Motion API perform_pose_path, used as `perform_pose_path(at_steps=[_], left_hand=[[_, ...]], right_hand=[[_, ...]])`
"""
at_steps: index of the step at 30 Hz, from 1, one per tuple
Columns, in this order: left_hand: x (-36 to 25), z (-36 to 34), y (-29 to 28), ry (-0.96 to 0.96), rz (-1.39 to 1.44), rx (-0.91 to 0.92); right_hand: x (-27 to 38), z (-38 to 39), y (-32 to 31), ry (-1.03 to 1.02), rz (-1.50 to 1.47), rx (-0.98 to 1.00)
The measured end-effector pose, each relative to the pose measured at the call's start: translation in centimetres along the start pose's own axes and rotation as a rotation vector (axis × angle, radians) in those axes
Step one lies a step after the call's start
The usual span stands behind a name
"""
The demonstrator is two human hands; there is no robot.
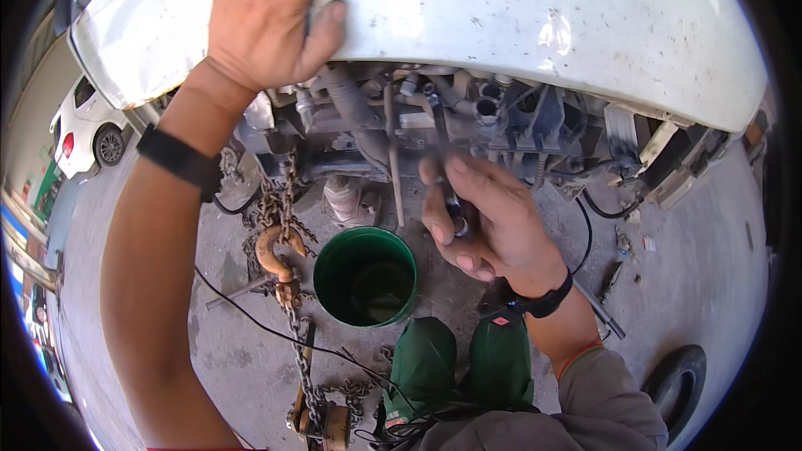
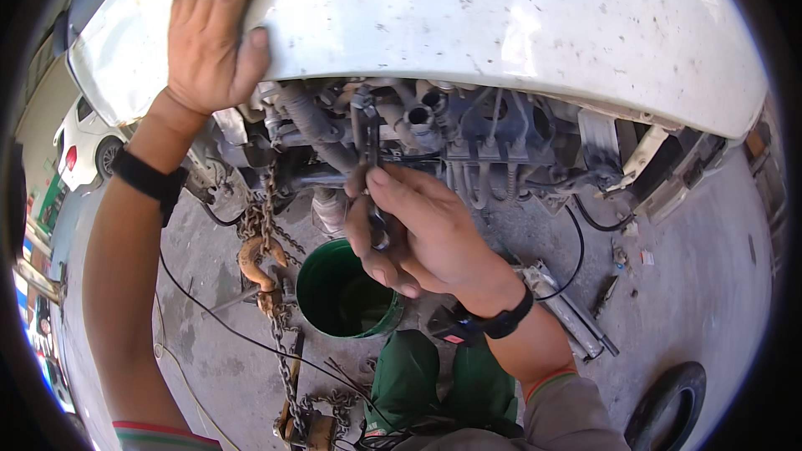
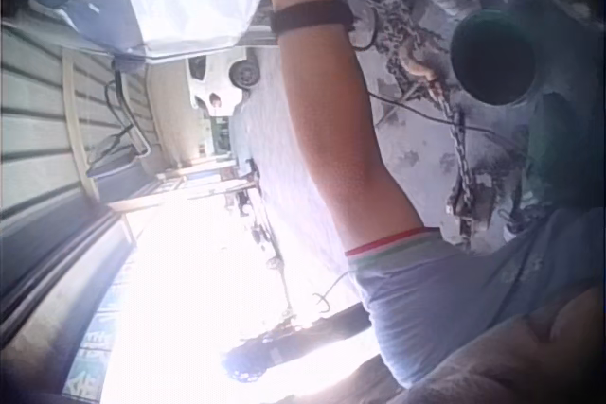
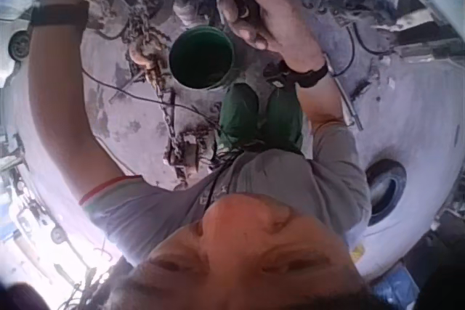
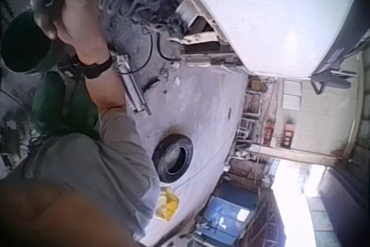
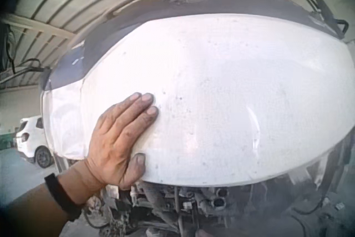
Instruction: The person repairs the exposed engine compartment of a truck by using a wrench to loosen and detach various components and hoses while a bucket is placed underneath.
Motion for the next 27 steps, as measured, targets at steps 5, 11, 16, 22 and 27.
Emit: perform_pose_path(at_steps=[5,11,16,22,27], left_hand=[[0.1,-0.3,0.4,0.033,-0.026,-0.047],[-0.2,0.0,0.4,0.127,-0.072,-0.107],[0.1,0.8,0.6,0.097,-0.108,-0.059],[-0.3,0.6,0.2,0.099,-0.141,-0.061],[-0.3,0.8,0.5,0.088,-0.133,-0.072]], right_hand=[[1.1,-1.9,0.5,-0.108,-0.101,-0.015],[1.7,-3.0,0.4,-0.167,-0.219,-0.069],[1.9,-2.6,0.0,-0.155,-0.197,-0.114],[2.5,-2.1,0.3,-0.090,-0.415,0.033],[2.9,-2.3,0.0,-0.144,-0.402,0.031]])
Point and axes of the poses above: each hand's wrist, its own z-axis away from the middle knuckle, its own y-axis out of the palm, x = y × z, the point moved 10 cm from there along -z, towards the middle knuckle, and after that the axes turned 9 degrees about -y, right-handed, at the moved point
